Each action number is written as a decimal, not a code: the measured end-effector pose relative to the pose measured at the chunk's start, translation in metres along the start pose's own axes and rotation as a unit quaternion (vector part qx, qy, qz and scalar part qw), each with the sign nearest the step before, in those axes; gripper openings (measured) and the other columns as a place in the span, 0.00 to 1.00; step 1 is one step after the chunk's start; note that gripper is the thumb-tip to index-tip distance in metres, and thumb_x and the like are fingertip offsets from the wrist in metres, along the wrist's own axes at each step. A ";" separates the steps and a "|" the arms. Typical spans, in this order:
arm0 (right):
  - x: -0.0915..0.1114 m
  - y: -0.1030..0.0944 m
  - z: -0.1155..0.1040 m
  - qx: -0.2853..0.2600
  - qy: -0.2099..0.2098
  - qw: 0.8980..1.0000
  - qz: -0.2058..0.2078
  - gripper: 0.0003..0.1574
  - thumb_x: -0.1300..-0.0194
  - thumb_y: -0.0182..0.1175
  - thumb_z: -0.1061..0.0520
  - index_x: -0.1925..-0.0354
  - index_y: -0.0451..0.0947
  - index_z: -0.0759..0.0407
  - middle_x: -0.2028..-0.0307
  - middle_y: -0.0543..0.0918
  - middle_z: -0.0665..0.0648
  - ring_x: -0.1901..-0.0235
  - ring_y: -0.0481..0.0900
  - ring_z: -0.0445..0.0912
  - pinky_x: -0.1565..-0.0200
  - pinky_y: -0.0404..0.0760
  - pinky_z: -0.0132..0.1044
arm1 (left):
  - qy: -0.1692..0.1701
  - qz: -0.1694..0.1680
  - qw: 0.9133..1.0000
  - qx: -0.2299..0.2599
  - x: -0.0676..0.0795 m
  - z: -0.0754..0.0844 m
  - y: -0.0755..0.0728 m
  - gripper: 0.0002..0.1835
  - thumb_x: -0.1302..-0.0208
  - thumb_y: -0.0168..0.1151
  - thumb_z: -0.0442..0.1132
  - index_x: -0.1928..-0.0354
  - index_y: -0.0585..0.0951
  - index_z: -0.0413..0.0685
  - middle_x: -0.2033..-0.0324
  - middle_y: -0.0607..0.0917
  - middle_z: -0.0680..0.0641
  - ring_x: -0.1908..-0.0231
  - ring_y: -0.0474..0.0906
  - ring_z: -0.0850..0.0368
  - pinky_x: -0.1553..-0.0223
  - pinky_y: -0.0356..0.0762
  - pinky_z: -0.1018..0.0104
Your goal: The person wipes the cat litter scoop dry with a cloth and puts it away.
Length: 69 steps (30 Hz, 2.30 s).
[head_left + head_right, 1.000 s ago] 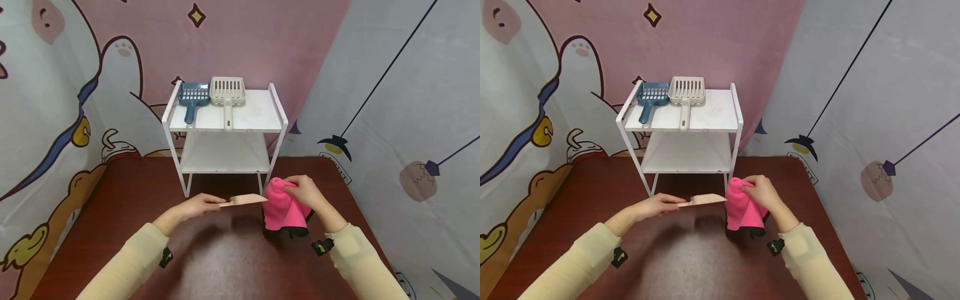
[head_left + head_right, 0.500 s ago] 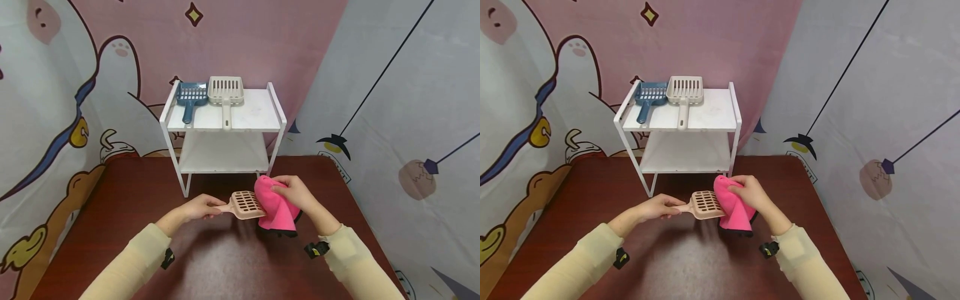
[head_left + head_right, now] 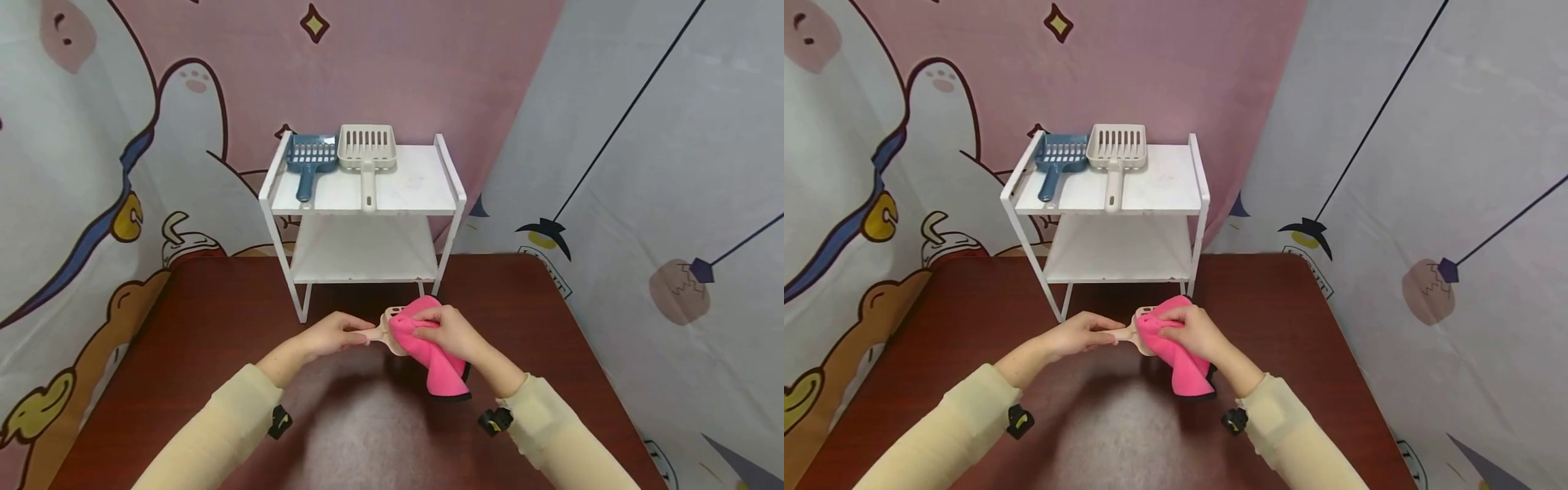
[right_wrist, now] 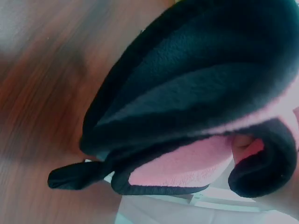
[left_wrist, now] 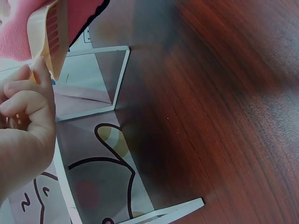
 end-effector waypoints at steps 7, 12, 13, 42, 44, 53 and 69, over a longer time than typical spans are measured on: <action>0.003 -0.004 0.008 0.006 0.003 1.000 -0.014 0.14 0.42 0.64 0.59 0.57 0.83 0.63 0.71 0.83 0.55 0.70 0.71 0.41 0.71 0.73 0.29 | -0.004 0.002 1.000 0.009 0.000 -0.002 -0.001 0.19 0.38 0.58 0.32 0.46 0.76 0.30 0.86 0.68 0.56 0.86 0.57 0.66 0.82 0.57 0.75; 0.006 -0.011 0.015 0.014 0.002 1.000 -0.007 0.16 0.42 0.63 0.61 0.55 0.82 0.66 0.62 0.85 0.61 0.65 0.74 0.42 0.65 0.75 0.29 | -0.009 0.004 1.000 0.013 0.001 -0.006 -0.004 0.18 0.38 0.59 0.32 0.47 0.77 0.30 0.84 0.70 0.56 0.85 0.59 0.66 0.82 0.58 0.75; 0.006 -0.012 0.018 0.012 0.005 1.000 -0.004 0.16 0.43 0.63 0.62 0.55 0.82 0.67 0.61 0.85 0.62 0.65 0.74 0.43 0.66 0.75 0.29 | -0.010 0.003 1.000 0.016 0.001 -0.006 -0.004 0.18 0.38 0.59 0.32 0.47 0.77 0.30 0.84 0.71 0.56 0.85 0.59 0.66 0.82 0.58 0.75; -0.009 -0.013 -0.010 0.082 0.002 0.997 -0.004 0.13 0.41 0.62 0.62 0.56 0.83 0.60 0.62 0.85 0.58 0.65 0.76 0.44 0.67 0.76 0.30 | 0.122 -0.064 0.964 -0.226 0.006 0.024 0.001 0.16 0.42 0.62 0.33 0.50 0.82 0.42 0.60 0.86 0.47 0.69 0.73 0.68 0.68 0.73 0.76; -0.009 -0.011 -0.007 0.083 0.002 0.997 -0.007 0.12 0.40 0.62 0.62 0.57 0.83 0.61 0.63 0.85 0.57 0.66 0.75 0.43 0.68 0.75 0.30 | 0.129 -0.055 0.959 -0.248 0.008 0.024 -0.001 0.16 0.42 0.62 0.33 0.50 0.82 0.43 0.57 0.86 0.47 0.65 0.75 0.67 0.63 0.73 0.76; -0.007 -0.016 0.016 0.088 0.023 0.996 -0.011 0.12 0.41 0.61 0.63 0.58 0.83 0.62 0.65 0.84 0.58 0.71 0.72 0.42 0.70 0.72 0.30 | 0.124 -0.056 0.965 -0.224 0.014 0.018 -0.009 0.16 0.41 0.62 0.33 0.50 0.82 0.42 0.60 0.86 0.47 0.65 0.75 0.68 0.61 0.73 0.76; 0.009 -0.043 0.052 0.076 0.068 0.994 0.039 0.15 0.41 0.62 0.60 0.55 0.82 0.64 0.61 0.82 0.62 0.67 0.73 0.46 0.69 0.72 0.33 | 0.027 -0.052 0.997 -0.048 0.022 0.009 -0.035 0.21 0.41 0.62 0.35 0.44 0.78 0.41 0.61 0.82 0.45 0.76 0.68 0.63 0.75 0.69 0.74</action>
Point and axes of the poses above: each hand's wrist, its own x-axis away from the middle knuckle, its own y-axis out of the palm, z = x × y, the point moved 6 cm from there along -x, towards the middle knuckle
